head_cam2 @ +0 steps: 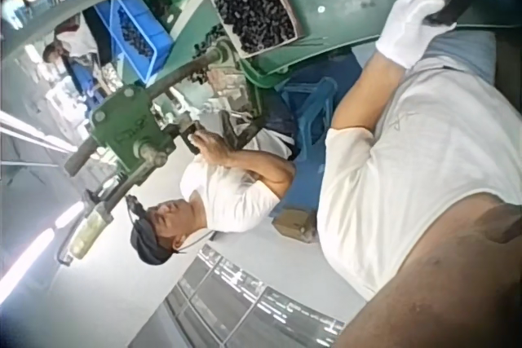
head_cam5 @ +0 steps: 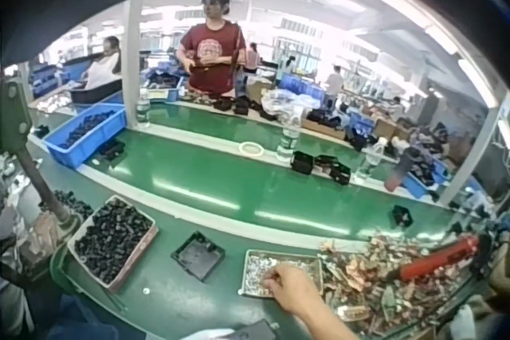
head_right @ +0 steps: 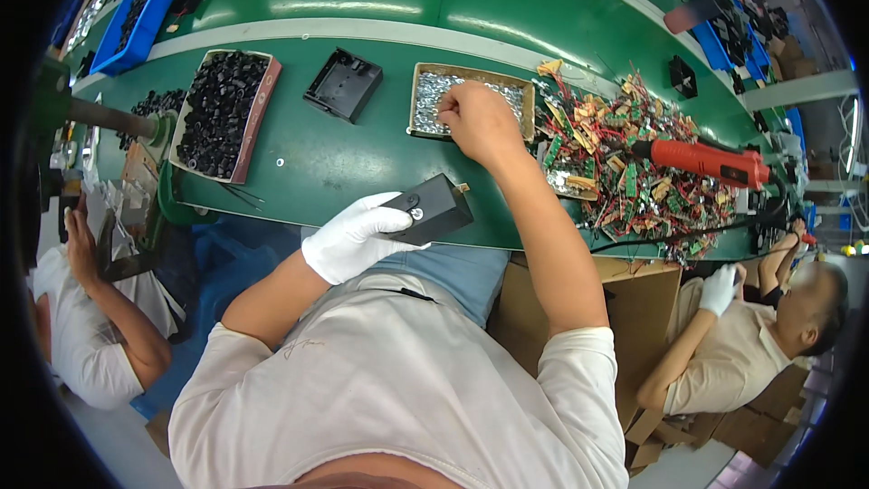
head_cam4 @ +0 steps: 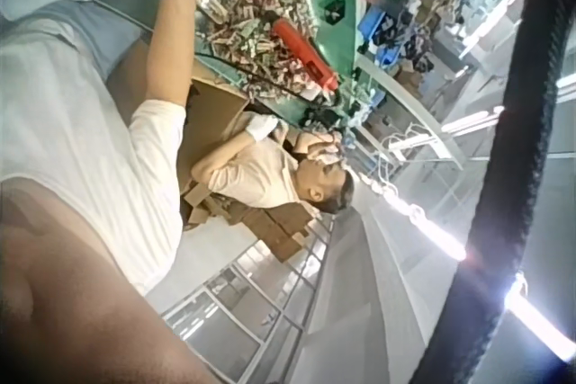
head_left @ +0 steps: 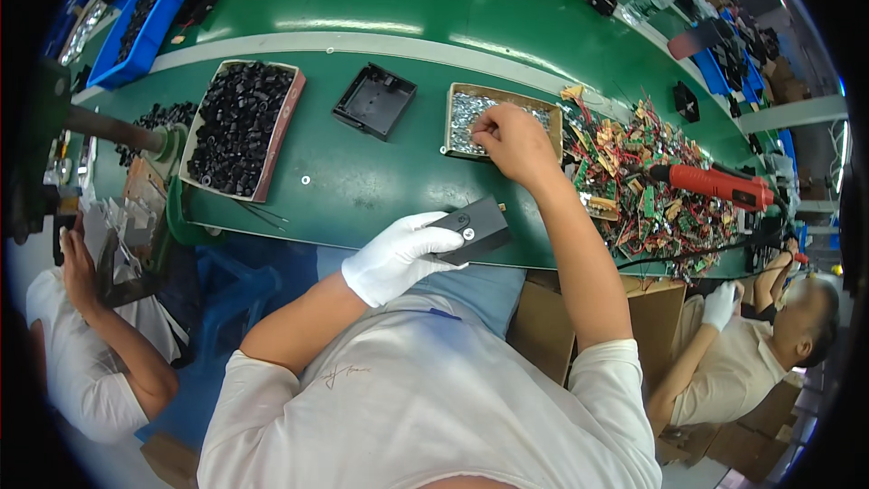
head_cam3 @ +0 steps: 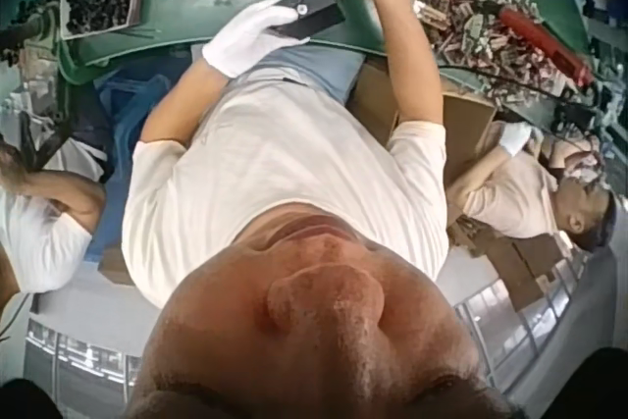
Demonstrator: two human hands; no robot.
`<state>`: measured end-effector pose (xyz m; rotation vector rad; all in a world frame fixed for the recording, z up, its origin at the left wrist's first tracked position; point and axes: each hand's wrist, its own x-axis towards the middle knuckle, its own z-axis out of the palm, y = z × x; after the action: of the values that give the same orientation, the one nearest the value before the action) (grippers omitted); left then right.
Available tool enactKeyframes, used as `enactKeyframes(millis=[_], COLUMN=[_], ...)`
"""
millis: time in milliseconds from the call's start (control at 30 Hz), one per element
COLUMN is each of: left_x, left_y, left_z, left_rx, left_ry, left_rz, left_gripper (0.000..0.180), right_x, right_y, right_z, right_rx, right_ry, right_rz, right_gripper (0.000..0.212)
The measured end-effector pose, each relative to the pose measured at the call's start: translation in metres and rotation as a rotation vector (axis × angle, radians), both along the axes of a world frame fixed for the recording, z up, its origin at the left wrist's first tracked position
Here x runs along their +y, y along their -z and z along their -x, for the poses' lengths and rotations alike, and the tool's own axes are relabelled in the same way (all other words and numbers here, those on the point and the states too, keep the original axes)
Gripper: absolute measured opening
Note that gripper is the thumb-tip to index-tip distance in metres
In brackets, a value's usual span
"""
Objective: Assembling electronic circuit boards into plastic housings and securing them with an electric screwdriver on an assembly line.
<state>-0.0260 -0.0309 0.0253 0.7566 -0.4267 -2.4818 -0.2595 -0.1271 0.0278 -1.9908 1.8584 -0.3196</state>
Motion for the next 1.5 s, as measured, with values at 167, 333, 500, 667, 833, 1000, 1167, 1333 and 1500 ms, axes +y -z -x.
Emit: enactKeyframes(millis=[167,333,500,667,833,1000,1167,1333,1500], left_x=[-0.003,-0.008,-0.004,0.003,0.009,0.009,0.001,0.000,0.000], left_y=[0.000,0.002,0.004,0.016,0.017,0.018,0.018,0.025,0.014], left_z=[0.001,0.013,0.020,0.032,0.038,0.040,0.034,0.039,0.032], left_rx=[0.032,-0.027,-0.297,-0.557,-0.654,-0.693,-0.613,-0.554,-0.550], left_ry=[-0.082,-0.110,-0.185,-0.240,-0.242,-0.252,-0.237,-0.220,-0.164], left_rz=[-0.041,0.067,0.380,0.705,0.770,0.833,0.838,0.813,0.770], left_gripper=[0.035,0.037,0.026,0.026,0.029,0.030,0.028,0.029,0.031], right_x=[0.005,0.021,0.091,0.130,0.133,0.134,0.143,0.119,0.099], right_y=[0.010,0.012,-0.068,-0.076,-0.065,-0.060,-0.053,-0.044,-0.069], right_z=[0.012,0.029,0.003,-0.014,-0.008,-0.001,0.006,0.073,0.162], right_rx=[-0.235,-0.598,-1.004,-0.961,-0.902,-0.932,-0.965,-0.896,-1.226], right_ry=[0.151,0.269,0.345,0.367,0.398,0.427,0.620,1.039,0.613], right_rz=[-0.034,0.143,0.051,-0.073,-0.148,-0.127,0.215,1.219,0.962], right_gripper=[0.014,0.020,0.021,0.024,0.026,0.023,0.026,0.046,0.037])
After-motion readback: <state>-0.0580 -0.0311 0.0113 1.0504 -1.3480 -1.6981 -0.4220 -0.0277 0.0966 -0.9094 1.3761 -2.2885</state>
